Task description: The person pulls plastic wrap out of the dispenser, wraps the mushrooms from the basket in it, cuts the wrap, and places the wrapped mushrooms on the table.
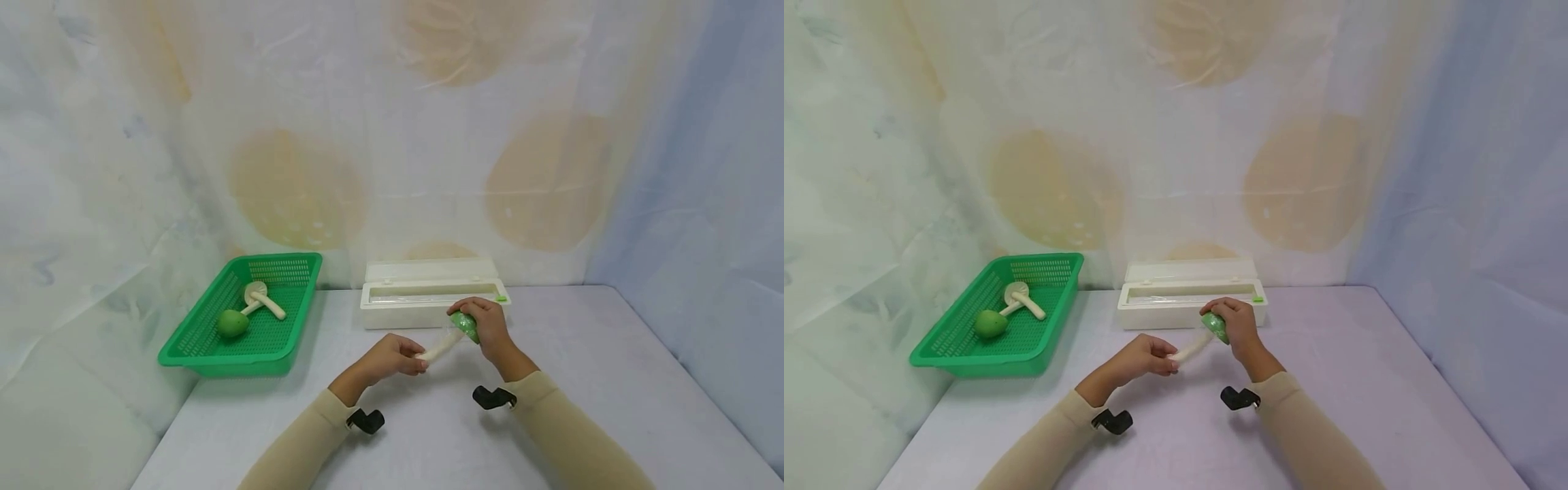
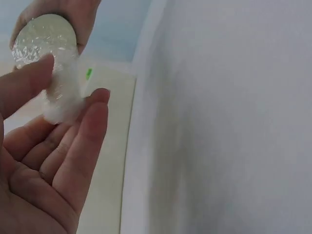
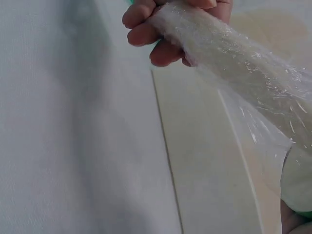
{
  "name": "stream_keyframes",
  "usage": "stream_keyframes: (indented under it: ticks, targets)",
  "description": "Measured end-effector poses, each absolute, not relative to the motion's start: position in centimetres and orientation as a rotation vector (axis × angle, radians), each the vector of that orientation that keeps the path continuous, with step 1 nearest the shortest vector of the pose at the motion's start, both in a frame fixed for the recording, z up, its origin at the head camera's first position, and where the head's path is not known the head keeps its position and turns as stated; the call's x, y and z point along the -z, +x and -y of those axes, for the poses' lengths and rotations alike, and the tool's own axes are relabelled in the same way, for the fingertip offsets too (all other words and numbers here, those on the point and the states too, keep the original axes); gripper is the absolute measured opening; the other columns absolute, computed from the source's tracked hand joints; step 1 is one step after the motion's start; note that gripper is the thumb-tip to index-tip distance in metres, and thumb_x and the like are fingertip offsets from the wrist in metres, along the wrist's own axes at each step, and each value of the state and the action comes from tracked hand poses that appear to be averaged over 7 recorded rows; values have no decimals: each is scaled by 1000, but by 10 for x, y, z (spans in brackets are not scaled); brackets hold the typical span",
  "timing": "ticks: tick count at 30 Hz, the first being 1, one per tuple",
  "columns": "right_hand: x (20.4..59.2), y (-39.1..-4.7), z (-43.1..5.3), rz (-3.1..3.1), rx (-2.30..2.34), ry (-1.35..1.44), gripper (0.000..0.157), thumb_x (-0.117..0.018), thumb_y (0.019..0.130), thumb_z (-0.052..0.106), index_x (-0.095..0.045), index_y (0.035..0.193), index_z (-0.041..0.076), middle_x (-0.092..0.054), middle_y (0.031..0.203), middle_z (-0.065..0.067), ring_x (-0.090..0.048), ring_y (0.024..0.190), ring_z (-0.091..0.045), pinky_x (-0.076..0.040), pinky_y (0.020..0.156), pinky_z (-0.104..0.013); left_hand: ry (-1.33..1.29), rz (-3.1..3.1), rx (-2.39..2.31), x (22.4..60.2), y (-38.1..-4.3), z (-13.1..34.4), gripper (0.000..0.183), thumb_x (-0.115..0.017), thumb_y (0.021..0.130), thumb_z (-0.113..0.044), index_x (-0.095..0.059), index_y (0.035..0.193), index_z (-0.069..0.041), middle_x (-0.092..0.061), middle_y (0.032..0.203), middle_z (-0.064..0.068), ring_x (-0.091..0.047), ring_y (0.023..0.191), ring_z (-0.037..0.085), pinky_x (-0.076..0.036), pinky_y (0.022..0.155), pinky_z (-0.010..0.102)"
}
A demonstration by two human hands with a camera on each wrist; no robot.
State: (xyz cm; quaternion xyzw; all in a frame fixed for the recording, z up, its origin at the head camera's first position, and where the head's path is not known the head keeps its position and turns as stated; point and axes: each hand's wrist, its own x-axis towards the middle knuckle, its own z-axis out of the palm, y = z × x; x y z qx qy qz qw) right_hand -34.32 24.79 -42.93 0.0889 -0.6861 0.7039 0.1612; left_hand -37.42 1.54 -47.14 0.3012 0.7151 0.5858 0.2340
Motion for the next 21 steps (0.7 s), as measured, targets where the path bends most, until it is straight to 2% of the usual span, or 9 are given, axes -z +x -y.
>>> stream_keyframes:
  ticks: [1,4,7,8,12,15,18,21]
  targets:
    - [429,-342,-247,1932,-2048,262,29,-48,99,8,-62,101,-18,-70,92,-14,-65,87,-20,-53,72,-27,824,-1961,-1613,472,-373,-17,22,-73,86,-3,-69,106,7,-71,91,15,-70,82,22,-57,73,35]
    - [432,-344,-249,1777,-2209,333,36,-42,105,18,-58,112,-13,-65,105,-12,-62,98,-21,-52,82,-28,799,-1945,-1652,474,-371,-20,18,-71,87,1,-68,104,8,-70,93,20,-70,83,22,-56,73,35]
    - [433,-344,-253,1615,-2370,386,38,-37,107,25,-50,126,-6,-53,123,-12,-55,110,-21,-49,87,-27,747,-1916,-1738,477,-372,-22,16,-68,89,2,-66,103,9,-69,96,21,-69,85,23,-56,76,35]
    - [435,-346,-255,1587,-2402,390,37,-39,107,26,-49,129,-2,-51,126,-9,-53,112,-19,-48,88,-27,734,-1906,-1774,478,-372,-23,16,-67,89,2,-65,103,10,-70,95,20,-69,86,23,-56,76,35]
    - [438,-343,-256,1635,-2391,338,44,-47,105,19,-39,141,-4,-46,135,-5,-52,117,-16,-48,92,-30,717,-1871,-1884,480,-374,-25,16,-68,89,1,-64,102,10,-70,94,19,-69,88,23,-55,78,36]
    - [440,-341,-251,1698,-2329,311,51,-54,102,17,-37,145,-4,-46,136,-6,-53,119,-18,-48,94,-35,702,-1839,-1918,480,-372,-27,17,-69,89,0,-64,102,10,-69,97,24,-70,87,24,-56,77,38]
    - [441,-341,-245,1687,-2302,245,55,-61,98,21,-40,145,-1,-47,136,-8,-53,118,-19,-48,94,-36,661,-1836,-1905,482,-371,-30,20,-71,89,-5,-66,103,8,-68,99,27,-70,83,25,-56,75,38]
    - [443,-343,-240,1653,-2290,136,56,-64,96,22,-44,143,1,-49,135,-10,-55,115,-18,-49,92,-35,640,-1899,-1860,485,-369,-34,23,-73,89,-10,-68,105,6,-69,96,22,-70,79,24,-57,73,37]
